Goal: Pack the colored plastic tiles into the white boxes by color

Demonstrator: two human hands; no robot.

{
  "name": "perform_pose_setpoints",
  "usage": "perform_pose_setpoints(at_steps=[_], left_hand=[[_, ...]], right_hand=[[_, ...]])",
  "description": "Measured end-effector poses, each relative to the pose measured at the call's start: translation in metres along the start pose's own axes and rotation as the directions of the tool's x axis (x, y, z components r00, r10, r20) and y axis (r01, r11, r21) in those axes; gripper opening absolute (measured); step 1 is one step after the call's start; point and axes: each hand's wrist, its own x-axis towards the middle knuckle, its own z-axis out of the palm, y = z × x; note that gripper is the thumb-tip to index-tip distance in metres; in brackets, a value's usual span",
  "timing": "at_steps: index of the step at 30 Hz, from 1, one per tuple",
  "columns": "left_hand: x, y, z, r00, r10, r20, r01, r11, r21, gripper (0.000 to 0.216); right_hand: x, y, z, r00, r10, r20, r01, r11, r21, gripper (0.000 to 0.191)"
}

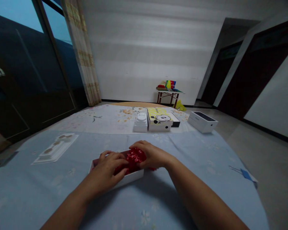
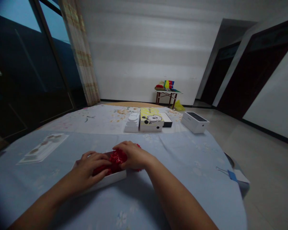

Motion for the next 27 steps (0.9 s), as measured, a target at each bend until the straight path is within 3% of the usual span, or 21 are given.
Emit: perform_pose_setpoints(at_steps=[5,12,19,23,27], left_hand=[[-0.003,-0.010,0.003,1.000,0.001,0.006,-0.001,0.999,-0.044,0.023],[-0.003,-0.010,0.003,0.999,-0.011,-0.039,0.010,0.999,-0.045,0.026],[-0.002,-0.005,0.001,1.000,0.011,-0.015,-0.011,0.999,-0.040,0.021],[-0.004,-0.015,-0.005,0.990,-0.028,-0.135,0.026,1.000,-0.015,0.022],[-0.010,-0.040,-0.016,0.928,-0.177,-0.329,0.176,0.984,-0.034,0.028]], right_hand=[[0.005,0.001,0.004,0.999,-0.013,0.037,0.013,1.000,-0.012,0.070],[0.006,0.008,0.008,1.000,0.028,0.007,-0.028,0.992,0.122,0.077],[0.010,0.006,0.014,1.000,-0.011,0.007,0.010,0.998,0.063,0.072],[0.004,0.007,0.001,0.989,0.059,-0.132,-0.043,0.992,0.122,0.077],[0.001,0.004,-0.006,0.981,0.085,-0.172,-0.065,0.991,0.121,0.077]])
